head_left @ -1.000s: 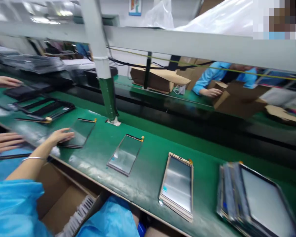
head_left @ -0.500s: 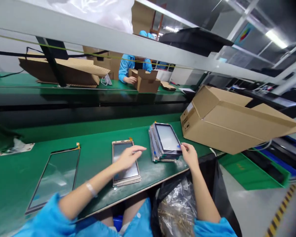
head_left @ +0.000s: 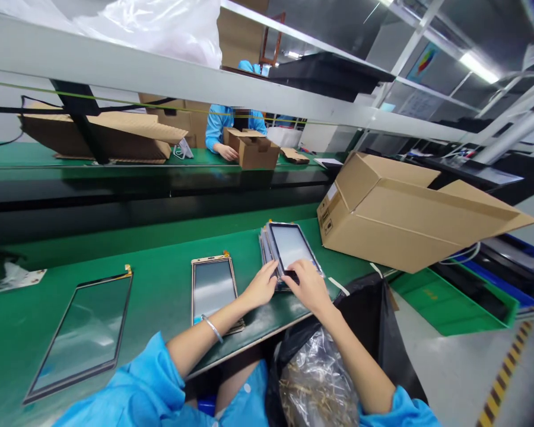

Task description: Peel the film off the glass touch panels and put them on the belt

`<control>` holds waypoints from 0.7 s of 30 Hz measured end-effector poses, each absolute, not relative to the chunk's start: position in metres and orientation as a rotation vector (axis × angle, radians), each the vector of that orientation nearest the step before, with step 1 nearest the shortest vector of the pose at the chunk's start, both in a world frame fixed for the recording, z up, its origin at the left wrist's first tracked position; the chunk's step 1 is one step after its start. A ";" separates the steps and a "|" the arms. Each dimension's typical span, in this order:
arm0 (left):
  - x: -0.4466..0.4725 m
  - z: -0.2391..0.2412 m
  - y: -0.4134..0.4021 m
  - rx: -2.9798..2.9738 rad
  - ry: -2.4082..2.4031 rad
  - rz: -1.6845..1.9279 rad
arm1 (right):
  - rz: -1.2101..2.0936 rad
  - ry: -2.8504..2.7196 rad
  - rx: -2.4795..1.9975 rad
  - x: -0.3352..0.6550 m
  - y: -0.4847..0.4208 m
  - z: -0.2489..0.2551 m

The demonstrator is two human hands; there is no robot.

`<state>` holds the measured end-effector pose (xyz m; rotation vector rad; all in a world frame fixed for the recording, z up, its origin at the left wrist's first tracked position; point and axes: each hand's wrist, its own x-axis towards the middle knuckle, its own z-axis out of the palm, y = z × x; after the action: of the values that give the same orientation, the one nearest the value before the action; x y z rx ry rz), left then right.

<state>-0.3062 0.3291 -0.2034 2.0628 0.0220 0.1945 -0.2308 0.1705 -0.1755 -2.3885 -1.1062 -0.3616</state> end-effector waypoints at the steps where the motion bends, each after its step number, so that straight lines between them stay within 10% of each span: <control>1: -0.308 -0.203 0.329 2.076 0.015 0.195 | -0.359 -1.146 -2.398 -0.235 0.175 -0.175; 21: -0.328 -0.184 0.334 2.476 -0.012 0.214 | -0.337 -1.036 -2.784 -0.245 0.209 -0.156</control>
<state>-0.3278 0.3339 -0.1843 2.4764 -0.0125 0.2143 -0.2446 0.2088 -0.1564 -2.7836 -1.0361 -0.3369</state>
